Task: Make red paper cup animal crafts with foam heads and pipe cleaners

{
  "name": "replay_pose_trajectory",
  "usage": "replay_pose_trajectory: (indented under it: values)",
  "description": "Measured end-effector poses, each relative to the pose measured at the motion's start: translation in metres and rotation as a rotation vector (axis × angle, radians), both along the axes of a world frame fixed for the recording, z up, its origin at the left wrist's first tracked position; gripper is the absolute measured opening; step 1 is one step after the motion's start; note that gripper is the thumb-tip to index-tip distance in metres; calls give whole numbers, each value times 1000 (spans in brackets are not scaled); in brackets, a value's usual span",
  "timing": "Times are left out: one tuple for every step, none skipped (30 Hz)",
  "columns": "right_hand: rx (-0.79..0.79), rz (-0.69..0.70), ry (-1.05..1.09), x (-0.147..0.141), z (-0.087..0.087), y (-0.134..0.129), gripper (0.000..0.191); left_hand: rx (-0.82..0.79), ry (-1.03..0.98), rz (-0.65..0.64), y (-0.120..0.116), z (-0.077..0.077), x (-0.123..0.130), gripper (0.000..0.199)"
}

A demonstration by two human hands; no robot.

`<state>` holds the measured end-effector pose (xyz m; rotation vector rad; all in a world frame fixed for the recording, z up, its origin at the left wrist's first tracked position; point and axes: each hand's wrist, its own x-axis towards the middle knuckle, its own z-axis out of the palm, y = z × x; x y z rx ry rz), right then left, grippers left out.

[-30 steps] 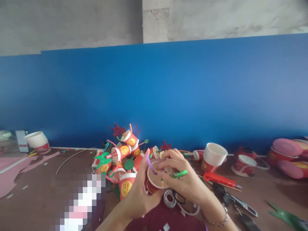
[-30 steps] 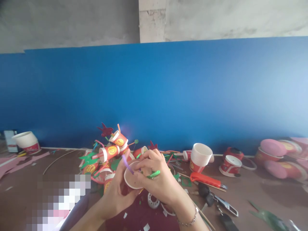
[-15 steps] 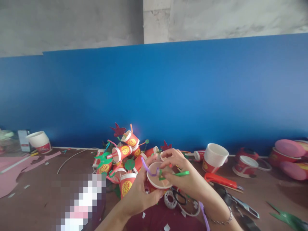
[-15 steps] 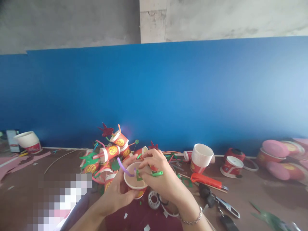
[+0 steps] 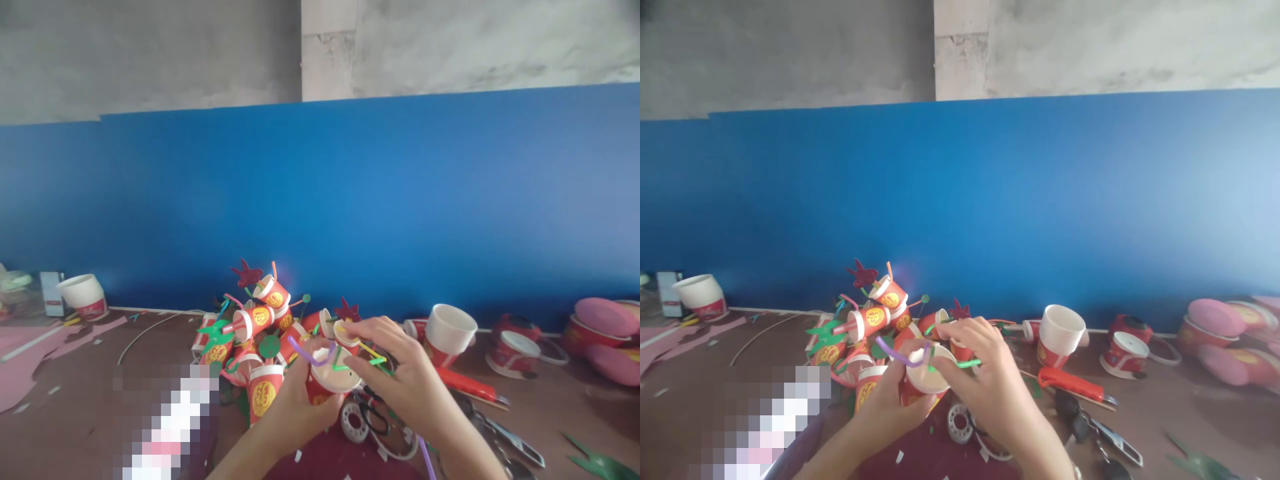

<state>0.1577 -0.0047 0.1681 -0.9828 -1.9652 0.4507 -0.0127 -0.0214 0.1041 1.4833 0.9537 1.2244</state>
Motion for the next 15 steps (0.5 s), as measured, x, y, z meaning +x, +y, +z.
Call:
replay_pose_trajectory:
  values:
    - [35,18,-32,-4,0,-2,21,9,10,-5,0,0,0,67]
    - [54,42,-62,-8,0,-2,19,14,5,-16,0,1,0,69]
    - [64,65,-86,-11,-1,-2,18,16,-11,-30,0,1,0,70]
    - [59,84,-107,-12,-2,0,18,16,-30,-38,1,0,0,71]
    - [49,93,-124,-13,-2,1,19,16,-43,-42,1,0,0,71]
    - [39,92,-138,-13,-3,3,19,19,-45,-38,2,0,0,70]
    - [31,85,-155,-13,-4,4,20,25,-32,-36,3,0,0,66]
    - [33,71,-168,-12,-5,5,21,34,-10,-40,3,0,0,61]
    - [46,52,-180,-12,-6,5,21,46,16,-41,3,0,0,56]
    - [68,34,-190,-12,-7,4,22,59,47,-39,3,1,0,52]
    - [94,16,-194,-12,-7,3,23,76,78,-29,3,2,0,50]
    - [119,4,-192,-12,-7,1,24,94,108,-15,3,3,1,51]
    - [137,0,-187,-13,-7,0,26,115,135,2,2,5,1,54]
    - [144,8,-183,-15,-6,-2,27,134,161,16,2,6,1,56]
    - [140,27,-182,-16,-5,-4,27,149,187,23,1,8,1,57]
